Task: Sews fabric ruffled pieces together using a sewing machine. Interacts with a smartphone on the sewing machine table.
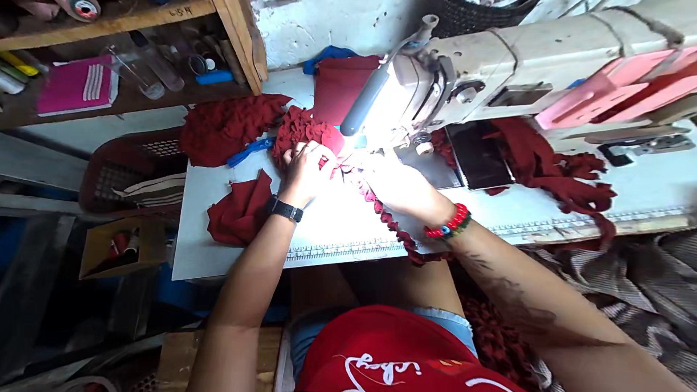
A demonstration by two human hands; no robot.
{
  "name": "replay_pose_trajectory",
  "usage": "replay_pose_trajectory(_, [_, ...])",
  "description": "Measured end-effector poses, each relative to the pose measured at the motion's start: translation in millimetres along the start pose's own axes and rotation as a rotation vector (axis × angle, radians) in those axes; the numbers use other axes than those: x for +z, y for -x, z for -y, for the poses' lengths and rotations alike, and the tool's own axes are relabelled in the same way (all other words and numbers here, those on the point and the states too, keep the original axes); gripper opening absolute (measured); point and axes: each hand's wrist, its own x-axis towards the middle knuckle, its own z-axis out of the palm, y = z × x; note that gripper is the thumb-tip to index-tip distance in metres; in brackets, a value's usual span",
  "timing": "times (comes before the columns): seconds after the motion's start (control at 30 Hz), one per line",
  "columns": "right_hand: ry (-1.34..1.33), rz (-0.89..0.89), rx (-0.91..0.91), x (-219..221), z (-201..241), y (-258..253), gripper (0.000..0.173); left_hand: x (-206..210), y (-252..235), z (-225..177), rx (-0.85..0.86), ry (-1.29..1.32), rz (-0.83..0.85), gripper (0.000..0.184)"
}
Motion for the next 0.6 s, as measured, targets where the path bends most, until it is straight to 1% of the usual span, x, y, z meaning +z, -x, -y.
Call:
replay_pose_trajectory(0.03, [-0.065,-0.001,0.072,-2,5,11,0.032,-1,1,-1,0.013,0.001,-0.02,0.017])
replay_pose_trajectory(0.1, [-0.075,-0.024,0.067,1,12,31,0.042,-11,6,-12,0.014,0.003,-0.094,0.022])
replay_pose_trajectory(0.13, [-0.052,-0.054,0.055,6,14,37,0.039,-18,10,-21,-0.001,0.037,-0.132,0.022])
replay_pose_trajectory(0.17, [-0.037,-0.084,0.056,9,17,42,0.034,-24,15,-28,-0.031,0.097,-0.126,0.02])
replay_pose_trajectory(0.2, [-0.023,-0.117,0.05,11,21,45,0.029,-29,21,-35,-0.091,0.208,-0.052,0.02])
replay_pose_trajectory(0.27, [-0.029,-0.163,0.002,9,29,52,0.023,-33,33,-46,-0.264,0.449,0.159,0.024])
replay_pose_trajectory(0.3, [-0.035,-0.17,-0.04,8,34,55,0.02,-33,40,-50,-0.323,0.531,0.205,0.026])
replay_pose_trajectory(0.33, [-0.042,-0.172,-0.09,7,40,58,0.018,-31,48,-52,-0.344,0.58,0.208,0.029])
replay_pose_trajectory(0.4, [-0.068,-0.167,-0.173,9,50,63,0.018,-28,57,-53,-0.336,0.568,0.169,0.031])
replay_pose_trajectory(0.47, [-0.102,-0.15,-0.208,12,54,62,0.018,-25,60,-54,-0.266,0.515,0.117,0.034])
replay_pose_trajectory(0.5, [-0.145,-0.129,-0.206,13,53,62,0.023,-22,60,-55,-0.243,0.486,0.097,0.034])
replay_pose_trajectory(0.57, [-0.314,-0.015,-0.129,7,47,59,0.042,-18,60,-53,-0.206,0.452,0.06,0.028])
replay_pose_trajectory(0.6, [-0.43,0.068,-0.066,0,43,57,0.042,-17,60,-50,-0.19,0.471,0.05,0.025])
